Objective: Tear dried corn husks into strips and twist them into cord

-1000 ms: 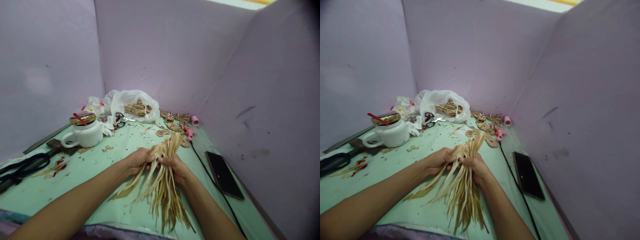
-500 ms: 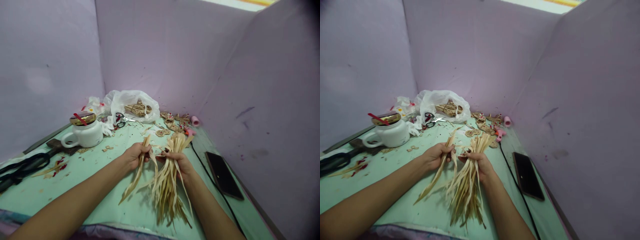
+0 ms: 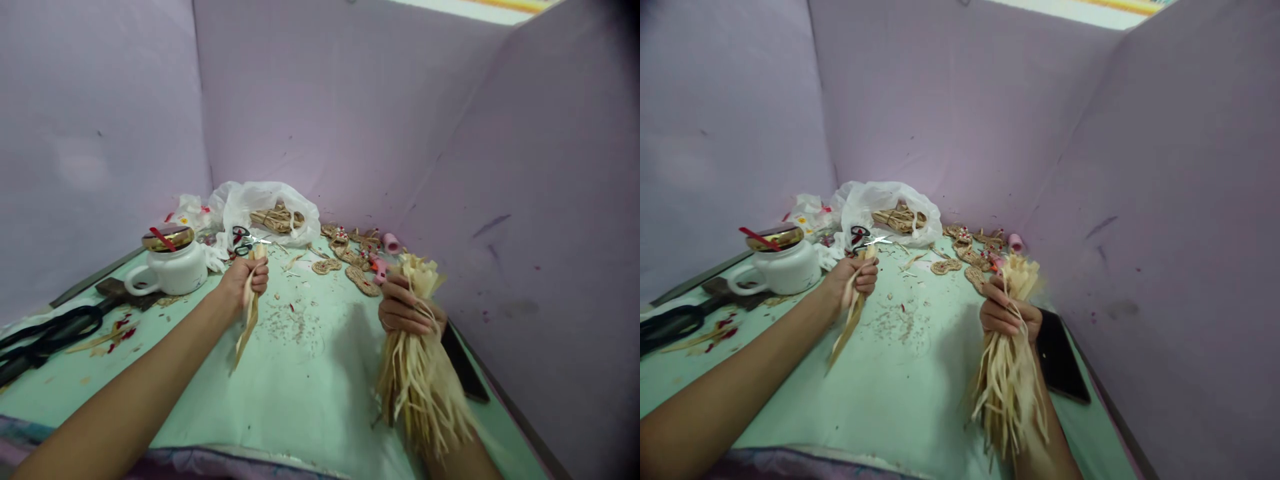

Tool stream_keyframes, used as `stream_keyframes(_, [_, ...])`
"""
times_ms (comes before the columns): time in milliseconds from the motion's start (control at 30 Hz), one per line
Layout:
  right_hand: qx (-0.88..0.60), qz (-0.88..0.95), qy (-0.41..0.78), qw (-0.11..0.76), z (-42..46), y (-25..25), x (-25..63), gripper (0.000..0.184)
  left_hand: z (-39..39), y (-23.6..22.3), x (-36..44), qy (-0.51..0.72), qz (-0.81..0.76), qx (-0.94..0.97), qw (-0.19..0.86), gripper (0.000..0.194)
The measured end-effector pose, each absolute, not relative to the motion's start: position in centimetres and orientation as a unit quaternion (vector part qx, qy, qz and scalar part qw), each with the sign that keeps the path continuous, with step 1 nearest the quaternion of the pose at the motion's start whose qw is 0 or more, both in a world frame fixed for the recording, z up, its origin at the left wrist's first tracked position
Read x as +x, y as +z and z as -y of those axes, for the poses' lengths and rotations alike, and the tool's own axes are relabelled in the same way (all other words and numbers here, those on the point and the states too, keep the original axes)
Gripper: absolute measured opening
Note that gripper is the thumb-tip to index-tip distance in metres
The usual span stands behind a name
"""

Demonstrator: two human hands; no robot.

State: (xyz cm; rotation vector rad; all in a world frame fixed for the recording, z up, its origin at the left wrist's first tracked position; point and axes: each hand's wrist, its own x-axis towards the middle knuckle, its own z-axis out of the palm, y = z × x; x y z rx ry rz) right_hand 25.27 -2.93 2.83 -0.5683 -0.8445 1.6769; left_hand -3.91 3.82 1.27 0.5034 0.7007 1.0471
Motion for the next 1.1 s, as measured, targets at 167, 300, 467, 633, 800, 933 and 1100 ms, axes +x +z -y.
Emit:
stream_keyframes(167, [-0.249,0.311,0.753,0.523,2.8,1.7,23.1,0.026,-2.2,2.2,-2.3,0.458,-0.387,0.33,0.729,0.013])
stream_keyframes(300, [-0.347,0.294,0.749,0.481,2.9,-0.2,19.5,0.022,1.0,1.7,1.4,0.386,-0.408,0.41,0.719,0.015])
stream_keyframes(467, [-0.283,0.33,0.784,0.444,3.5,-1.3,17.1,0.028,2.8,0.2,3.6,0.4,-0.401,0.402,0.719,0.023])
stream_keyframes(633, [-0.281,0.311,0.811,0.407,3.4,-1.8,16.9,0.025,2.6,-0.4,3.6,0.387,-0.456,0.447,0.665,0.022])
stream_keyframes(800, [-0.276,0.297,0.837,0.368,3.2,-1.8,16.7,0.02,2.8,-0.5,3.9,0.387,-0.483,0.461,0.636,0.025])
stream_keyframes(933, [-0.299,0.268,0.842,0.36,3.1,-1.4,17.1,0.019,2.6,-0.5,3.9,0.384,-0.481,0.464,0.637,0.024])
stream_keyframes(1100, [-0.381,0.214,0.759,0.483,2.2,-1.0,18.9,0.008,1.8,-0.5,3.3,0.388,-0.421,0.398,0.717,0.019])
